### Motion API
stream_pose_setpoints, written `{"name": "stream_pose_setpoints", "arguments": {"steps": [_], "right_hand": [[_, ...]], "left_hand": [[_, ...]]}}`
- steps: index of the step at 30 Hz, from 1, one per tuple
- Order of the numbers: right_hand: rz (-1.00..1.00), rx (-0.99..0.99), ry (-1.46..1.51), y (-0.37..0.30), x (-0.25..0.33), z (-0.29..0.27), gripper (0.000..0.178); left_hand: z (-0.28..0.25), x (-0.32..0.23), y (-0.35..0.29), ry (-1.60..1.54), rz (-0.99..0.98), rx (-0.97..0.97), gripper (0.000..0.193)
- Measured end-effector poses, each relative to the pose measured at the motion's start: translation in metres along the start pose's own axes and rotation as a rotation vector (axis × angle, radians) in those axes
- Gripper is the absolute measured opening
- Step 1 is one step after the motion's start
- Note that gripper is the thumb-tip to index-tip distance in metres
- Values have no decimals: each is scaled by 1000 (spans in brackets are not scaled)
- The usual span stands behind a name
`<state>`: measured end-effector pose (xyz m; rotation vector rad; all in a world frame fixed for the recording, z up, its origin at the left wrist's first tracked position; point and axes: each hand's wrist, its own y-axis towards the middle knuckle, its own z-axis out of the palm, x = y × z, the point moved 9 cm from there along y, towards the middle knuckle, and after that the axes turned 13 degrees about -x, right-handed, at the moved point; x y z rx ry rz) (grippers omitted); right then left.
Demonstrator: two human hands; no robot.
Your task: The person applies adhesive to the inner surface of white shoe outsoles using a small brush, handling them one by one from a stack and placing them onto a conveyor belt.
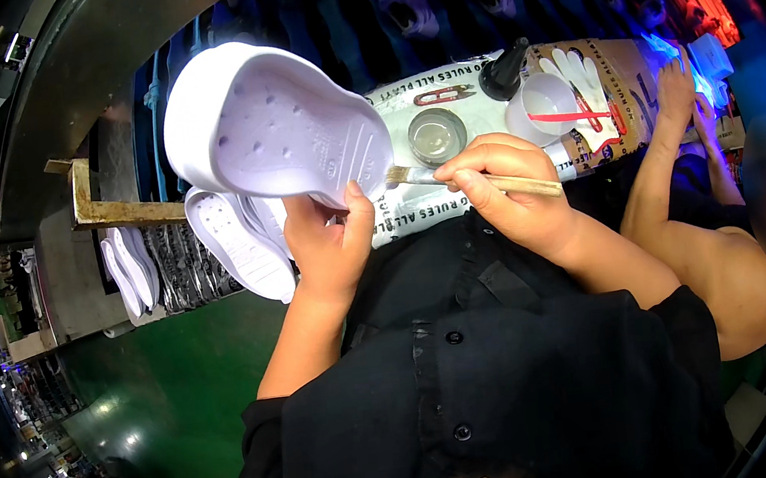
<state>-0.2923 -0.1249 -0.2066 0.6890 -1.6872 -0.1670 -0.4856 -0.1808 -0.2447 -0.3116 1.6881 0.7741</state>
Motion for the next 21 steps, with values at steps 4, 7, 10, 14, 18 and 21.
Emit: {"name": "stream_pose_setpoints", "arguments": {"steps": [4, 7, 10, 14, 18, 21], "right_hand": [[-72, -24, -56, 1, 5, 2, 13], [-50, -13, -78, -2, 2, -3, 12], [-15, -29, -118, -1, 0, -9, 12], [-55, -50, -56, 2, 7, -3, 10], [-166, -39, -148, 2, 14, -4, 9], [-72, -90, -127, 2, 8, -11, 8]], "left_hand": [[-2, -15, -2, 20, 154, -13, 30], [-6, -16, -1, 56, 280, -16, 22], [-7, -19, -3, 91, 373, -34, 20], [-3, -19, -3, 71, 356, -4, 25], [-3, -21, 0, 72, 386, 0, 34], [-5, -15, 0, 11, 348, -21, 43]]}}
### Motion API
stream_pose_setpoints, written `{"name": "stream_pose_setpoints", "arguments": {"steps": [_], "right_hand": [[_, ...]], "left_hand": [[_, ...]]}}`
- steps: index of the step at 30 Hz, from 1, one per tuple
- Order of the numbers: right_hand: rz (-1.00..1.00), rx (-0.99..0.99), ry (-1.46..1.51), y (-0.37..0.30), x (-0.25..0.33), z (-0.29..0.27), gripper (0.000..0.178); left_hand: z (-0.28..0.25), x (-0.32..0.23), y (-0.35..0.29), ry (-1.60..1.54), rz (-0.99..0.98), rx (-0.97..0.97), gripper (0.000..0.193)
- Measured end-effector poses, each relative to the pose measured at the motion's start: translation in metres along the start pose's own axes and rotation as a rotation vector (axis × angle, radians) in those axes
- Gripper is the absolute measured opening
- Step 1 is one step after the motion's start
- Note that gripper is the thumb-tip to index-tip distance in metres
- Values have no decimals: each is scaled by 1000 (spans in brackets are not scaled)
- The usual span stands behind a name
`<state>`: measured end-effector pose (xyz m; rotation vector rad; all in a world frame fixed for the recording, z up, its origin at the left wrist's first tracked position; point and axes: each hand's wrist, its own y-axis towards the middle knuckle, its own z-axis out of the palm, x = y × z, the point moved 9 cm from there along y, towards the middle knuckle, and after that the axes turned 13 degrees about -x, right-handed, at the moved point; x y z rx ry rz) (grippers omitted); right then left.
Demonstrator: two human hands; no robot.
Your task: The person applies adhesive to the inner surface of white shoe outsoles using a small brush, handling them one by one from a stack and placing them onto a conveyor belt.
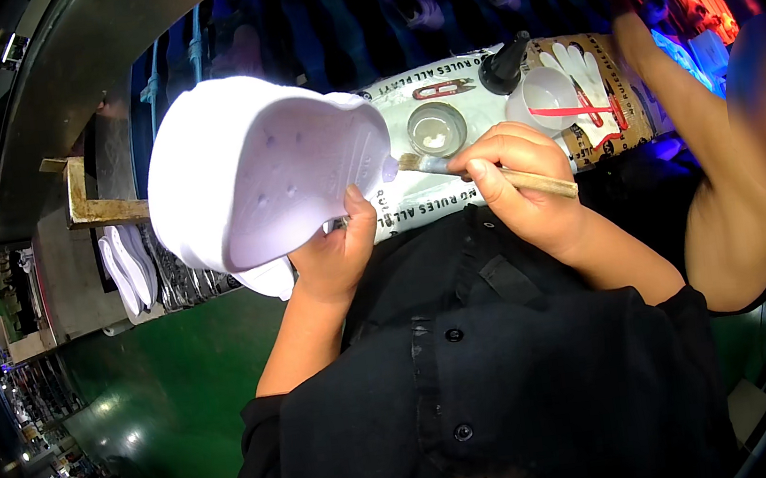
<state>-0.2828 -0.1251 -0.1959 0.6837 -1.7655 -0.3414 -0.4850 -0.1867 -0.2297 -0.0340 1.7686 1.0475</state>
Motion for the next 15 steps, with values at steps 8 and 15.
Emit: {"name": "stream_pose_setpoints", "arguments": {"steps": [8, 15], "right_hand": [[-59, 72, 18, -5, 4, 9, 9], [-12, 34, 72, -5, 3, 10, 9]], "left_hand": [[9, -12, 0, 2, 56, 69, 45], [10, -22, 0, 131, 126, 63, 44]]}}
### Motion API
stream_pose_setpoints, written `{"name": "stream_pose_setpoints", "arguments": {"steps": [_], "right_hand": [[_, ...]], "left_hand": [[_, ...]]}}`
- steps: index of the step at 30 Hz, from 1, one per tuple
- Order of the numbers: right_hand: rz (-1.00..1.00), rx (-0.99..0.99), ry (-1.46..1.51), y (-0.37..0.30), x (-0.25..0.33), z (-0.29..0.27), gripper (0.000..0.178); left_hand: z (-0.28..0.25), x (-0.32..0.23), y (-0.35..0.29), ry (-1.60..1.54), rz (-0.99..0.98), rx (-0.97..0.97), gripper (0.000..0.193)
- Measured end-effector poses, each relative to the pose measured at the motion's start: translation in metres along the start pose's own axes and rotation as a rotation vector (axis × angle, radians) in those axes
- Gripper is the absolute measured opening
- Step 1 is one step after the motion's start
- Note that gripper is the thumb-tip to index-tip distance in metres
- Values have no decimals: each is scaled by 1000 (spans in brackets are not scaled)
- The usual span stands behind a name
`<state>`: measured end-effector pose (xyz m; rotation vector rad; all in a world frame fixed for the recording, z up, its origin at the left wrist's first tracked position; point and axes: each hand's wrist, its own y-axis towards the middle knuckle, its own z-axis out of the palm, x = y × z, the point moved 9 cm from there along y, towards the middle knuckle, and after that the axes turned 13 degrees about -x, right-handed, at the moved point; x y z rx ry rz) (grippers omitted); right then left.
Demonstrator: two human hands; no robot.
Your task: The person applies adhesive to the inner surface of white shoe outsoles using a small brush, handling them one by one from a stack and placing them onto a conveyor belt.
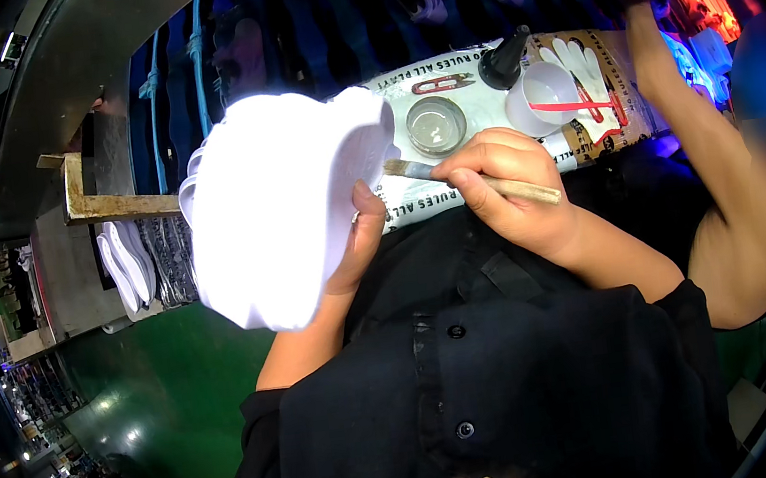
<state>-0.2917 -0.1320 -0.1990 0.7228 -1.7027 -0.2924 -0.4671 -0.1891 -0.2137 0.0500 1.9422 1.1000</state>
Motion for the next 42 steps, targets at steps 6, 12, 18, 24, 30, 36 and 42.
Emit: {"name": "stream_pose_setpoints", "arguments": {"steps": [6, 12, 18, 24, 30, 36, 42], "right_hand": [[58, -15, -36, -5, -7, -15, 14], [477, -147, 155, -23, -45, -32, 23], [518, -105, 134, -29, -58, -31, 26], [562, -112, 151, -30, -65, -24, 24], [494, -60, 176, -23, -51, -15, 23], [520, -69, 128, -31, -64, -22, 24], [604, -165, 154, -44, -75, -32, 23]], "left_hand": [[2, 23, -4, -53, -89, 83, 37], [28, 117, -68, 74, -859, 500, 55], [-4, 92, -53, 470, -311, 410, 48], [-88, 102, -14, 868, -53, 152, 39], [-79, 153, -4, 1137, -435, 465, 30], [-65, 151, 3, 1126, -450, 545, 25], [-68, 122, -4, 887, -121, 346, 23]]}}
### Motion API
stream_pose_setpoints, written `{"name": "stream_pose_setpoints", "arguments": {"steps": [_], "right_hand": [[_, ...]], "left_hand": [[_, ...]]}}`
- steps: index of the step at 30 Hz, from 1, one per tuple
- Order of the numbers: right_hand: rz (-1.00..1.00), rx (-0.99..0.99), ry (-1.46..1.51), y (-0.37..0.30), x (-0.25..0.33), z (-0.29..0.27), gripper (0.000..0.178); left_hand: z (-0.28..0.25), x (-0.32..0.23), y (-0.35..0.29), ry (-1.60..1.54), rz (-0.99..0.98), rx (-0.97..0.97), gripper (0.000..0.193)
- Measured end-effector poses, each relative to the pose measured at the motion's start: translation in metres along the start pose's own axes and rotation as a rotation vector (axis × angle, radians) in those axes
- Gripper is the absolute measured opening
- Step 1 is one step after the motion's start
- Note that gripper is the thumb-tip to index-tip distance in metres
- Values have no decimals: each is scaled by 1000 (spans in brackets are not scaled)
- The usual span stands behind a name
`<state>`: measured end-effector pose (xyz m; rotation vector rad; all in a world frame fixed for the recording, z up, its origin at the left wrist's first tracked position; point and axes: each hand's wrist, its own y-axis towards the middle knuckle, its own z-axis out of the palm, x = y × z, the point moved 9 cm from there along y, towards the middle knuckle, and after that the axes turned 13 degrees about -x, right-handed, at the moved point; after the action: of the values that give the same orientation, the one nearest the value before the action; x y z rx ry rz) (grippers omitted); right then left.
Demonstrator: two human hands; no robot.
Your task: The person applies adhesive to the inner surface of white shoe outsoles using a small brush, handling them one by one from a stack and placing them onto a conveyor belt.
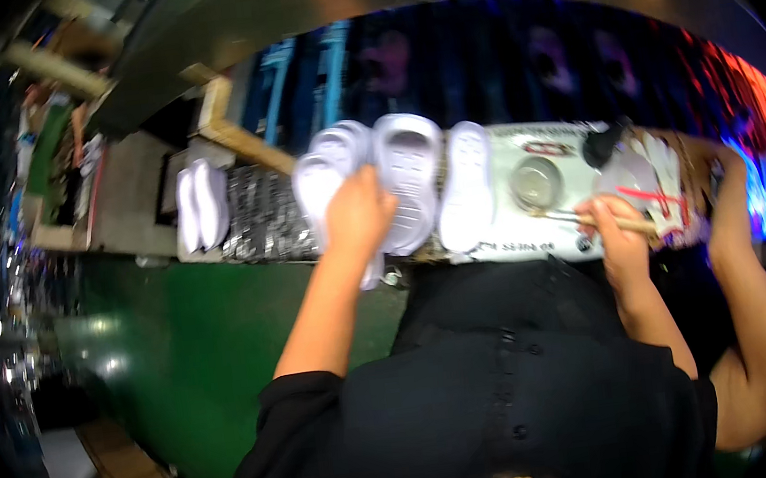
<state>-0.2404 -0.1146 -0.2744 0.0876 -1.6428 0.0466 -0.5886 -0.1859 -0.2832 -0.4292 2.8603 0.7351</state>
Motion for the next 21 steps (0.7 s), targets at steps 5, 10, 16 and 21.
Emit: {"name": "stream_pose_setpoints", "arguments": {"steps": [5, 10, 16, 21], "right_hand": [[12, 30, 48, 9, -19, 8, 27], [47, 27, 48, 12, -27, 17, 27], [129, -40, 106, 7, -36, 14, 27], [164, 5, 111, 6, -22, 28, 27]], "left_hand": [[-38, 5, -24, -503, 86, -489, 23], [-23, 55, -15, -882, -327, -519, 29], [9, 62, -19, -1817, -787, -22, 40], [-21, 58, -26, -2527, -592, 137, 51]]}}
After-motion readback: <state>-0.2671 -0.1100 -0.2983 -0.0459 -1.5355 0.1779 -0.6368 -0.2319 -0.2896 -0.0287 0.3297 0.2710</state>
